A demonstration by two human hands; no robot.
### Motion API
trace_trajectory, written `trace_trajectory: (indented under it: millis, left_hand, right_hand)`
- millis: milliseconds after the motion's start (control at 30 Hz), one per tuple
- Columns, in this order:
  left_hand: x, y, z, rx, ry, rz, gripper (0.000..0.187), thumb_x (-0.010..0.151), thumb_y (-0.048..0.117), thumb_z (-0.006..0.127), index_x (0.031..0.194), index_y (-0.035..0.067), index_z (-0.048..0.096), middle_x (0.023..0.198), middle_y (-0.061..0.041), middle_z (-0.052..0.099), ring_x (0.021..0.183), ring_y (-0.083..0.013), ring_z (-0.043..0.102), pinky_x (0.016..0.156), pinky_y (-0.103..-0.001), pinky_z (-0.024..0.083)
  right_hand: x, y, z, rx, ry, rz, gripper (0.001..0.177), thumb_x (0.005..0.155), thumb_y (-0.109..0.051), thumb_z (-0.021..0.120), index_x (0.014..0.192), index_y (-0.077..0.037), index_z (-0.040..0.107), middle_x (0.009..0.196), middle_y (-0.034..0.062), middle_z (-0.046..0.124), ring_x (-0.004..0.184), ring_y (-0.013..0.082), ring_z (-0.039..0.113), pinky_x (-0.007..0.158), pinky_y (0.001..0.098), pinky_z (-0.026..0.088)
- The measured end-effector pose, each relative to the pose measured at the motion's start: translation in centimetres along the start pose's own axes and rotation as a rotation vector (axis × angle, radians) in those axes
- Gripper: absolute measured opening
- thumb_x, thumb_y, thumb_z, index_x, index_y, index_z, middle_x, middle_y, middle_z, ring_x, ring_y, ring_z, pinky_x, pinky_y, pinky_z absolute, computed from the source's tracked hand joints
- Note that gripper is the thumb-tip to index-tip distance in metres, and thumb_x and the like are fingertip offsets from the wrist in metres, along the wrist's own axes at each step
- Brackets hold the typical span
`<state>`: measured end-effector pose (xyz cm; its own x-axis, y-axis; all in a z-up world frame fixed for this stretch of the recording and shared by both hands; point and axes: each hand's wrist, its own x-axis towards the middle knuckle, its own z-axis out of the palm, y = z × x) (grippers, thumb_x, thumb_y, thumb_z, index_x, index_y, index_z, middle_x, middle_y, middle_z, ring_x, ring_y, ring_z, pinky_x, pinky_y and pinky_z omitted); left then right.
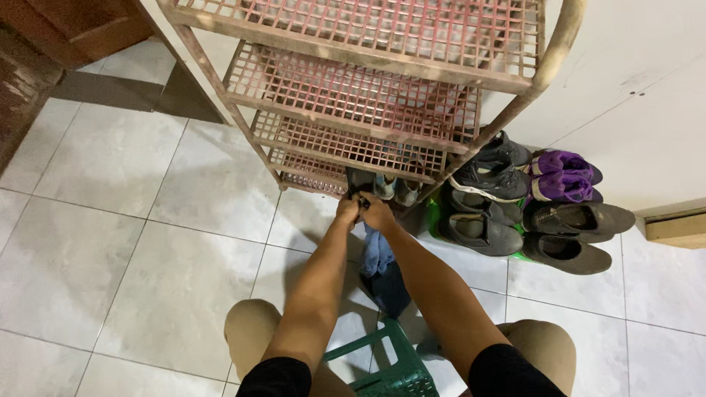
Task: The person wipes a black slip-on shoe with a blue cloth, cleaning the upper, sides, and sole. They then place the shoe on a shoe rack and pick up another shoe to continue wiping.
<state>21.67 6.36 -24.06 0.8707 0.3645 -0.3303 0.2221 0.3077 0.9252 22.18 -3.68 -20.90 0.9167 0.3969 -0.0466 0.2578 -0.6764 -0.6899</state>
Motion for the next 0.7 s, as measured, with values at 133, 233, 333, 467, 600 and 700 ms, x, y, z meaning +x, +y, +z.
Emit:
trace_trajectory:
  millis: [133, 233, 333, 467, 600, 700]
  left_hand:
    - [-0.1, 0.4, 0.2, -0.010, -0.031, -0.110, 0.040, 0.102, 0.030, 0.057, 0.136, 0.009, 0.061, 0.093, -0.012, 0.068, 0.071, -0.0232, 0.059, 0.056, -0.041, 0.045]
    - [-0.3, 1.0, 0.3, 0.055, -0.041, 0.091, 0.044, 0.098, 0.024, 0.057, 0.140, 0.009, 0.060, 0.103, -0.012, 0.073, 0.085, -0.0222, 0.066, 0.072, -0.037, 0.055]
    - [-0.5, 1.7, 0.5, -0.009, 0.003, 0.134, 0.044, 0.099, 0.020, 0.060, 0.139, 0.004, 0.059, 0.115, -0.015, 0.071, 0.098, -0.0239, 0.067, 0.083, -0.035, 0.055]
    - [-0.3, 1.8, 0.3, 0.070, 0.098, 0.063, 0.048, 0.097, 0.016, 0.062, 0.143, 0.005, 0.053, 0.120, -0.015, 0.068, 0.102, -0.0242, 0.066, 0.085, -0.036, 0.055]
    - [0.5, 1.7, 0.2, -0.042, 0.094, 0.140, 0.051, 0.095, 0.013, 0.068, 0.142, 0.003, 0.052, 0.121, -0.014, 0.068, 0.103, -0.0237, 0.066, 0.086, -0.035, 0.055]
    - [1.2, 1.3, 0.3, -0.123, 0.046, 0.133, 0.050, 0.095, 0.013, 0.066, 0.142, 0.003, 0.051, 0.121, -0.013, 0.069, 0.102, -0.0228, 0.066, 0.086, -0.035, 0.056]
  right_hand:
    - [0.7, 0.5, 0.4, 0.072, 0.039, -0.092, 0.059, 0.087, -0.031, 0.069, 0.142, -0.013, 0.057, 0.142, 0.0190, 0.061, 0.131, 0.0360, 0.058, 0.107, 0.0386, 0.047]
    - [1.0, 0.7, 0.8, 0.228, 0.007, -0.123, 0.062, 0.086, -0.029, 0.072, 0.142, -0.010, 0.056, 0.138, 0.0204, 0.063, 0.129, 0.0345, 0.061, 0.107, 0.0378, 0.049]
    - [1.4, 0.9, 0.9, 0.273, -0.075, -0.134, 0.070, 0.084, -0.028, 0.076, 0.146, -0.010, 0.049, 0.139, 0.0220, 0.060, 0.128, 0.0350, 0.060, 0.106, 0.0389, 0.048]
    - [2.0, 1.6, 1.5, 0.214, -0.170, 0.027, 0.077, 0.085, -0.028, 0.074, 0.153, -0.011, 0.040, 0.146, 0.0226, 0.053, 0.130, 0.0362, 0.056, 0.105, 0.0392, 0.046]
    - [2.7, 1.9, 2.5, 0.197, -0.090, -0.112, 0.072, 0.090, -0.028, 0.075, 0.151, -0.007, 0.043, 0.147, 0.0243, 0.055, 0.134, 0.0373, 0.054, 0.109, 0.0393, 0.045]
    - [3.2, 2.1, 2.6, 0.205, -0.171, 0.054, 0.080, 0.088, -0.032, 0.074, 0.154, -0.010, 0.035, 0.149, 0.0224, 0.052, 0.136, 0.0347, 0.053, 0.109, 0.0382, 0.044]
